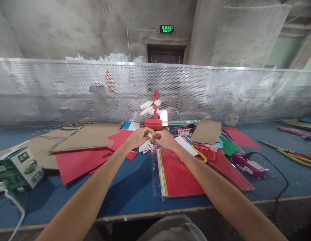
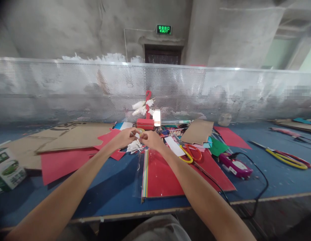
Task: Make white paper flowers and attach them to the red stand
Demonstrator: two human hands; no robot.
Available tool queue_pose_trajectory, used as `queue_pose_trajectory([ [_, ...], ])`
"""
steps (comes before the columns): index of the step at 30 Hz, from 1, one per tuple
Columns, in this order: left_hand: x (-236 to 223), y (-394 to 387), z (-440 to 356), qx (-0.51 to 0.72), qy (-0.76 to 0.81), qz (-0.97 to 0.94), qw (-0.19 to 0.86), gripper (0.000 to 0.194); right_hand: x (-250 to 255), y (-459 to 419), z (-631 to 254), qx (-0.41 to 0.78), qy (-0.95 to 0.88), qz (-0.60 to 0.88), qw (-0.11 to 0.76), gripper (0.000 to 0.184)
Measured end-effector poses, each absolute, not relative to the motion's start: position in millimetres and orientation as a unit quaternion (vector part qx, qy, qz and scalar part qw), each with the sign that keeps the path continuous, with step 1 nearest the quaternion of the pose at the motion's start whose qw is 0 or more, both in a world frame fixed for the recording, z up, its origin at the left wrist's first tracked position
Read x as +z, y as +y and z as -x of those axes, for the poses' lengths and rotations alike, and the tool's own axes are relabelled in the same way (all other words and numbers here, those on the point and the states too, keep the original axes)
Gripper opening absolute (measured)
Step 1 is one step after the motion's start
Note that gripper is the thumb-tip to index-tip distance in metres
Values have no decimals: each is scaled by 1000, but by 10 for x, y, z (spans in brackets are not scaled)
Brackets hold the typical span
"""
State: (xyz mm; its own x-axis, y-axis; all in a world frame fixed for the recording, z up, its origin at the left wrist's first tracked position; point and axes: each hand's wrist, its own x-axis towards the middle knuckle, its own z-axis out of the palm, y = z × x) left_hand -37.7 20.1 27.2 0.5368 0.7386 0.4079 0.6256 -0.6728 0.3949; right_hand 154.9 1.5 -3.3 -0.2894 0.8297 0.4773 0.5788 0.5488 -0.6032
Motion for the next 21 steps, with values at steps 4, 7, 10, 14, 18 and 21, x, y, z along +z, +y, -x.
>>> queue_pose_trajectory([
  [4,282,195,345,276,391,-872,101,29,-4,-8,-1549,151,-790,444,395,15],
  [7,290,191,341,279,391,-870,110,22,0,-3,-1547,145,-790,448,392,13],
  [10,278,205,352,290,385,-868,124,20,-11,20,-1545,138,-787,453,395,12],
  [14,254,223,357,301,358,-872,146,28,-25,40,-1548,133,-789,448,399,14],
  [18,257,209,344,306,359,-874,115,24,-30,42,-1550,139,-792,437,402,19],
  [21,267,197,342,308,365,-873,100,22,-44,69,-1552,176,-782,427,418,20],
])
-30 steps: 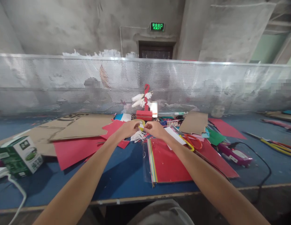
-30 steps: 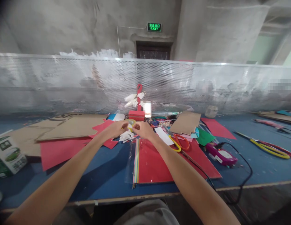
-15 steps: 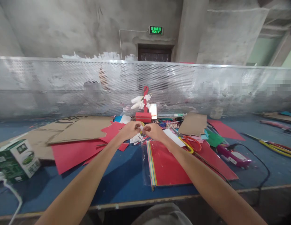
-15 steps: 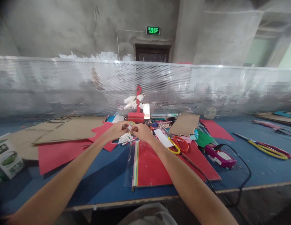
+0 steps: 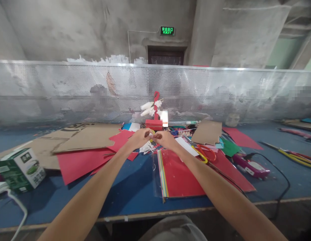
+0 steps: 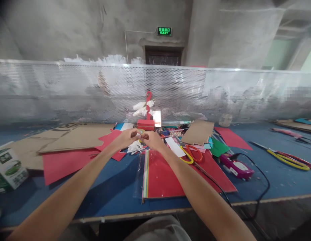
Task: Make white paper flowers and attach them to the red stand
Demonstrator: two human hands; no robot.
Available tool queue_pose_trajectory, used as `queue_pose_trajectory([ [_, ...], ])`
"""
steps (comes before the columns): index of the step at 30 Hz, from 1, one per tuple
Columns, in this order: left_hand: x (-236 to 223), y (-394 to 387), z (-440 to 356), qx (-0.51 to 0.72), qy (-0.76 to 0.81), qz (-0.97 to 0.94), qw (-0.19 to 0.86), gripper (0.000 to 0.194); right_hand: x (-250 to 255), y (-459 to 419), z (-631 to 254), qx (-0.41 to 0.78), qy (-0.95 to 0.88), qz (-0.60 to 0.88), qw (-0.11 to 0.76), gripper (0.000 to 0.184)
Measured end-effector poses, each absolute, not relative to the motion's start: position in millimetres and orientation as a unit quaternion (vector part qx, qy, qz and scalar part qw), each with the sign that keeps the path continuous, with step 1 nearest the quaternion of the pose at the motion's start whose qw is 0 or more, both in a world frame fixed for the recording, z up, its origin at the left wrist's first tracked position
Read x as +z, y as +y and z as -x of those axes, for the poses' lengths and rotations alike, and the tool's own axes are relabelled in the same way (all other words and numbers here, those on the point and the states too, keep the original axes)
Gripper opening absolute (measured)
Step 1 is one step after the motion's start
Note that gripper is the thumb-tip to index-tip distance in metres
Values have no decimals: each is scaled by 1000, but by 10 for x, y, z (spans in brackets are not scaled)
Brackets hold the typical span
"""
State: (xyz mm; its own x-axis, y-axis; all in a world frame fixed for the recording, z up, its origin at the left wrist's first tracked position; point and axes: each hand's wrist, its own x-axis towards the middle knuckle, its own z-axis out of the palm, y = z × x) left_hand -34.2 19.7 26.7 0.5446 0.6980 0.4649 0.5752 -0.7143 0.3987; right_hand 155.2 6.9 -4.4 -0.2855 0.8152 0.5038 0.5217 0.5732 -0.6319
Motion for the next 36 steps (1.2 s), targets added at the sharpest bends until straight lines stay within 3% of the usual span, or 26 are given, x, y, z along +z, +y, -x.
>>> queue_pose_trajectory([
  [11,305,189,330,357,352,-850,160,27,-46,42,-1517,412,-654,364,519,31],
  [23,213,226,528,120,480,-868,49,14,-54,117,-1634,328,-673,416,516,20],
  [36,230,169,476,86,486,-870,24,28,-90,150,-1643,308,-699,405,502,21],
])
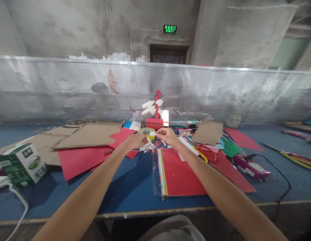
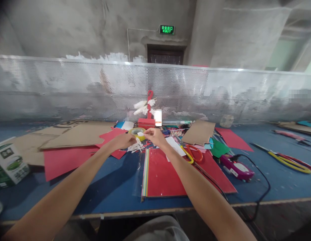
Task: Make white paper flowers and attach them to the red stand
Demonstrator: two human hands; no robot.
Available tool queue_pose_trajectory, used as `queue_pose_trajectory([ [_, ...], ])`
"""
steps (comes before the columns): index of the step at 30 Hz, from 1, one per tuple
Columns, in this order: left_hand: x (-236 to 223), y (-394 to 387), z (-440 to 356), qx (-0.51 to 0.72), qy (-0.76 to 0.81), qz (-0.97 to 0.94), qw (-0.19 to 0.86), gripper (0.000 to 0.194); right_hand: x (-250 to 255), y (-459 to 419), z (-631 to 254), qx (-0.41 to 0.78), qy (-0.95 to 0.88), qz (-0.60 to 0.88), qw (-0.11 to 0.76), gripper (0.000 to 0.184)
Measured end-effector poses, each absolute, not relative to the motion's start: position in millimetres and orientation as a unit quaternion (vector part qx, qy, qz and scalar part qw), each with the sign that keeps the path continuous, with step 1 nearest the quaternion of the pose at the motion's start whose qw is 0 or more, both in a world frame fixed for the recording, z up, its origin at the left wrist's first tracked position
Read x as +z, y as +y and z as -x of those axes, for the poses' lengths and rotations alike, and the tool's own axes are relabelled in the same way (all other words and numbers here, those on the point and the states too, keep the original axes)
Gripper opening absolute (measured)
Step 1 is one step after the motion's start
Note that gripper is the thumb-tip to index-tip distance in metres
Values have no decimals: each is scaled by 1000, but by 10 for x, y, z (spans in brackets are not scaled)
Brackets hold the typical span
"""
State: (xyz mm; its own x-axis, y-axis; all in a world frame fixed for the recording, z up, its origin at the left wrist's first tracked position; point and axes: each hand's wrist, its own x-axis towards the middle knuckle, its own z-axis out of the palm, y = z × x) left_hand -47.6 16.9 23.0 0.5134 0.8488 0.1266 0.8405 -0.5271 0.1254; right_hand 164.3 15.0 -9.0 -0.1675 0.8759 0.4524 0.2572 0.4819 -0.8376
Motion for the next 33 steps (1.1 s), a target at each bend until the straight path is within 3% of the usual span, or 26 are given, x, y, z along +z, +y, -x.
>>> queue_pose_trajectory([
  [9,214,172,441,76,477,-875,29,16,-52,98,-1643,298,-704,411,497,22],
  [16,207,232,455,147,473,-869,4,16,-38,116,-1639,310,-694,406,507,23],
  [33,245,203,290,301,349,-865,199,24,-66,125,-1590,301,-696,382,528,22],
])
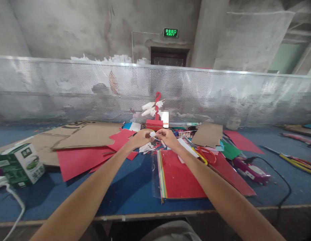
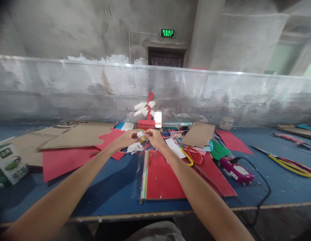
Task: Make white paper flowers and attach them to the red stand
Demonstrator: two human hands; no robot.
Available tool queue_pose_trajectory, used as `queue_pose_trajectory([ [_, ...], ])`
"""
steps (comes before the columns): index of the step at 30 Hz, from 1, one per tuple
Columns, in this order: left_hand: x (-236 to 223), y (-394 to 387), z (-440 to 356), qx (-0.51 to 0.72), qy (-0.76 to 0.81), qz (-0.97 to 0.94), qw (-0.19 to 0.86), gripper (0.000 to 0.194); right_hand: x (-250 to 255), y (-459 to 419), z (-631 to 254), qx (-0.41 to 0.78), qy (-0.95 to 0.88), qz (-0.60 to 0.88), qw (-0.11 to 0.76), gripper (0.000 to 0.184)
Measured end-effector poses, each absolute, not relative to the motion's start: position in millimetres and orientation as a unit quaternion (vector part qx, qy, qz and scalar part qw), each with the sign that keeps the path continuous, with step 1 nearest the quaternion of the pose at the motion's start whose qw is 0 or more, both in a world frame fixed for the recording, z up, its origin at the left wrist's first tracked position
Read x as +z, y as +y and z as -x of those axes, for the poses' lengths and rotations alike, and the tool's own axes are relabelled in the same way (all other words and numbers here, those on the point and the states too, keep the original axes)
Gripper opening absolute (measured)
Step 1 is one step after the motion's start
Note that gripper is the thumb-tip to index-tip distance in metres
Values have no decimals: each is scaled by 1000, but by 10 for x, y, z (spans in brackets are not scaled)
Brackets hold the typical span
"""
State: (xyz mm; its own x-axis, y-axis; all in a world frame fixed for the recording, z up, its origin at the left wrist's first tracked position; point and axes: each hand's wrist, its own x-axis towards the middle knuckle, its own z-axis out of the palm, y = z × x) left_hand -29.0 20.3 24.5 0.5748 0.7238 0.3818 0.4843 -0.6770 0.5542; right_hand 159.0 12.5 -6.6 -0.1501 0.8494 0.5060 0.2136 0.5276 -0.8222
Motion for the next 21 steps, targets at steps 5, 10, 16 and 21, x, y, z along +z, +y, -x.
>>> queue_pose_trajectory([
  [5,169,263,255,333,354,-836,255,24,-95,161,-1595,302,-699,375,529,23],
  [10,81,362,257,381,380,-807,241,24,-90,135,-1573,359,-669,367,538,24],
  [16,70,396,258,383,372,-814,228,25,-12,65,-1557,358,-664,369,543,23],
  [21,155,311,303,332,391,-839,179,31,5,44,-1566,320,-666,394,547,21],
])
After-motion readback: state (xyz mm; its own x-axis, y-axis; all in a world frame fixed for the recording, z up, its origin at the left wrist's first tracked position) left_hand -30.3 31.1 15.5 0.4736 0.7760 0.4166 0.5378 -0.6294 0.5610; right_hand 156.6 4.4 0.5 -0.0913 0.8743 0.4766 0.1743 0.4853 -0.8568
